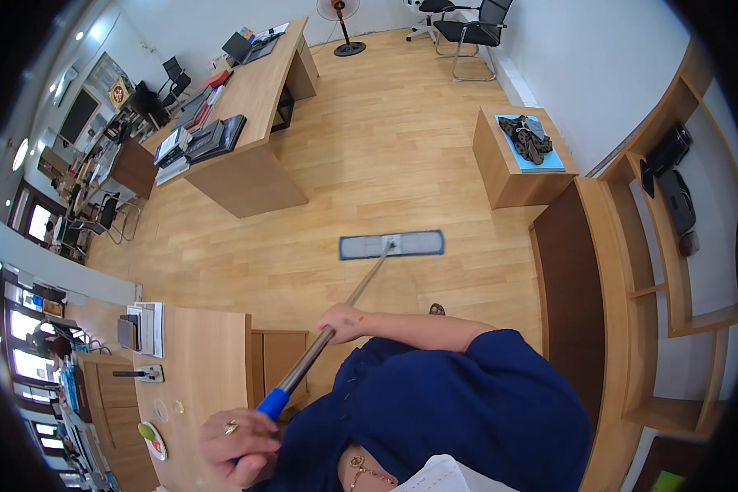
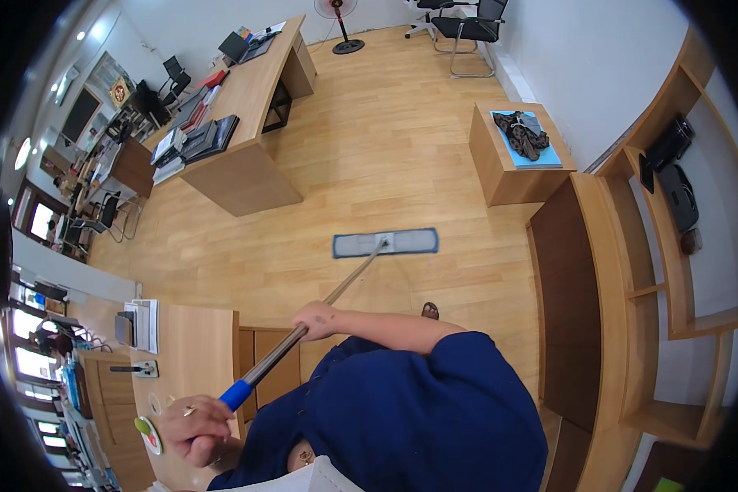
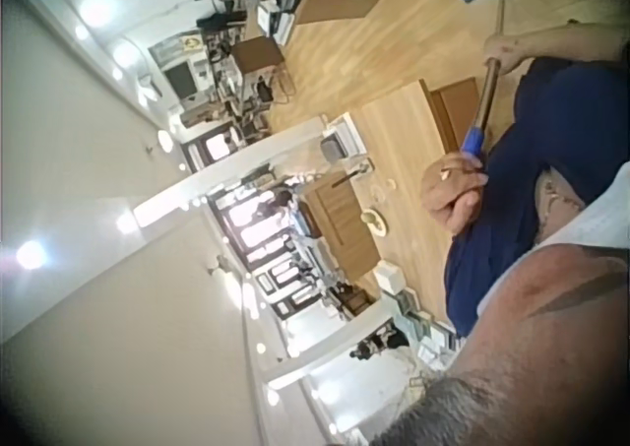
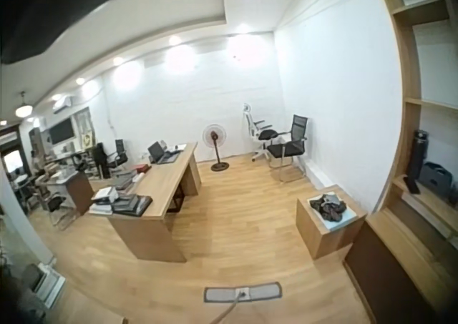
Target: The person mops the wooden floor in an office using a flat mop.
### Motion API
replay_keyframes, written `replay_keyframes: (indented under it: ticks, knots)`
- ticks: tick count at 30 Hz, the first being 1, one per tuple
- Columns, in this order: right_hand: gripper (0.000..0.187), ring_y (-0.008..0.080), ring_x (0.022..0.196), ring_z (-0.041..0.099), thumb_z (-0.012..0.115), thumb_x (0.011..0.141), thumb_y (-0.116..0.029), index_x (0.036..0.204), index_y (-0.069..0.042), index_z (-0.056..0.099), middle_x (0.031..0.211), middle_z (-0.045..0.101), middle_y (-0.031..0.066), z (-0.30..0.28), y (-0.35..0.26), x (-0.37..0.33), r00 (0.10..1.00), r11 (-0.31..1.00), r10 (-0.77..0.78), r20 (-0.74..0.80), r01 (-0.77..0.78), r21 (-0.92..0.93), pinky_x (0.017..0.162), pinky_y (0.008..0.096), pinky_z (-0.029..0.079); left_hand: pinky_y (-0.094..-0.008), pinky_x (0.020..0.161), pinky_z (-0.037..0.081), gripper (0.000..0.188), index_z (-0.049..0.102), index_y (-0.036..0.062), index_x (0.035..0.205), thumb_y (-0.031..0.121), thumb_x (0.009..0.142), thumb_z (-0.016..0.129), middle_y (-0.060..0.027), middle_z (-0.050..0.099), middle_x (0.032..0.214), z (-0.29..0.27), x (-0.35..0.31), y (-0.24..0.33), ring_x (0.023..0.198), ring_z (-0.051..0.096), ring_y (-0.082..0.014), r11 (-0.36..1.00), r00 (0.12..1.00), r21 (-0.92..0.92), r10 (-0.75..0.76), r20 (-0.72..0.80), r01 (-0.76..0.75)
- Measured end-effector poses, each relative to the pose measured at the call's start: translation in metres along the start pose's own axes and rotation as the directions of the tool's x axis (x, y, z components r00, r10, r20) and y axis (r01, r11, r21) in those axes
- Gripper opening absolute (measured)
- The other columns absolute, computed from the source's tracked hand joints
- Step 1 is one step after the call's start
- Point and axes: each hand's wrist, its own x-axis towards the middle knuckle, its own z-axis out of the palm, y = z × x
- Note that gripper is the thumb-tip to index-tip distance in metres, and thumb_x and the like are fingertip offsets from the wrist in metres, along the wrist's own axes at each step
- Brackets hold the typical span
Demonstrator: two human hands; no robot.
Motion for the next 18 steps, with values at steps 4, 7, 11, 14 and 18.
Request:
replay_keyframes:
  ticks: [4, 7, 11, 14, 18]
  knots:
    - [0.035, 0.0332, 0.057, 0.053, 0.069, 0.070, -0.041, 0.060, -0.010, 0.054, 0.059, 0.054, 0.0117, 0.044, -0.040, 0.025, 0.991, 0.936, -0.128, -0.044, 0.135, 0.324, 0.051, 0.0422, 0.039, -0.0326, 0.055, 0.052, 0.021, 0.065, -0.0023, 0.069, 0.016, 0.078, 0.060, -0.0092, 0.057, 0.054, -0.021, -0.026, 0.048, 0.049, 0.058, -0.0214, 0.992, 0.996, 0.098, -0.085, 0.009, 0.083]
    - [0.032, 0.0331, 0.056, 0.052, 0.069, 0.069, -0.037, 0.060, -0.009, 0.054, 0.059, 0.054, 0.0122, 0.075, -0.038, 0.026, 0.990, 0.939, -0.138, 0.017, 0.126, 0.319, 0.052, 0.0419, 0.039, -0.0312, 0.045, 0.044, 0.021, 0.057, 0.0020, 0.069, 0.021, 0.073, 0.065, -0.0046, 0.048, 0.050, -0.014, -0.036, 0.066, 0.045, 0.049, -0.0175, 0.987, 0.992, 0.124, 0.088, 0.089, -0.099]
    - [0.026, 0.0339, 0.057, 0.053, 0.067, 0.067, -0.030, 0.061, -0.008, 0.055, 0.060, 0.054, 0.0135, 0.087, -0.039, 0.013, 0.986, 0.985, -0.127, 0.106, 0.113, 0.128, 0.052, 0.0424, 0.040, -0.0318, 0.046, 0.046, 0.020, 0.057, 0.0005, 0.065, 0.018, 0.064, 0.068, -0.0059, 0.047, 0.050, -0.001, -0.053, 0.072, 0.045, 0.050, -0.0187, 0.974, 0.942, 0.096, 0.168, 0.292, -0.204]
    - [0.019, 0.0348, 0.058, 0.052, 0.066, 0.065, -0.021, 0.061, -0.007, 0.053, 0.060, 0.053, 0.0142, 0.081, -0.035, -0.010, 0.974, 0.984, -0.176, 0.145, 0.168, 0.062, 0.052, 0.0430, 0.039, -0.0317, 0.046, 0.046, 0.017, 0.058, 0.0000, 0.066, 0.014, 0.063, 0.067, -0.0063, 0.047, 0.050, 0.018, -0.058, 0.072, 0.045, 0.051, -0.0188, 0.970, 0.954, 0.043, 0.226, 0.195, -0.238]
    - [0.017, 0.0366, 0.060, 0.052, 0.064, 0.063, -0.021, 0.061, -0.008, 0.054, 0.061, 0.054, 0.0147, 0.057, -0.026, -0.054, 0.981, 0.990, -0.135, 0.141, 0.129, 0.052, 0.053, 0.0449, 0.040, -0.0323, 0.048, 0.048, 0.015, 0.059, -0.0001, 0.065, 0.013, 0.065, 0.067, -0.0069, 0.048, 0.050, 0.043, -0.039, 0.071, 0.046, 0.052, -0.0191, 0.948, 0.931, -0.075, 0.318, 0.181, -0.309]
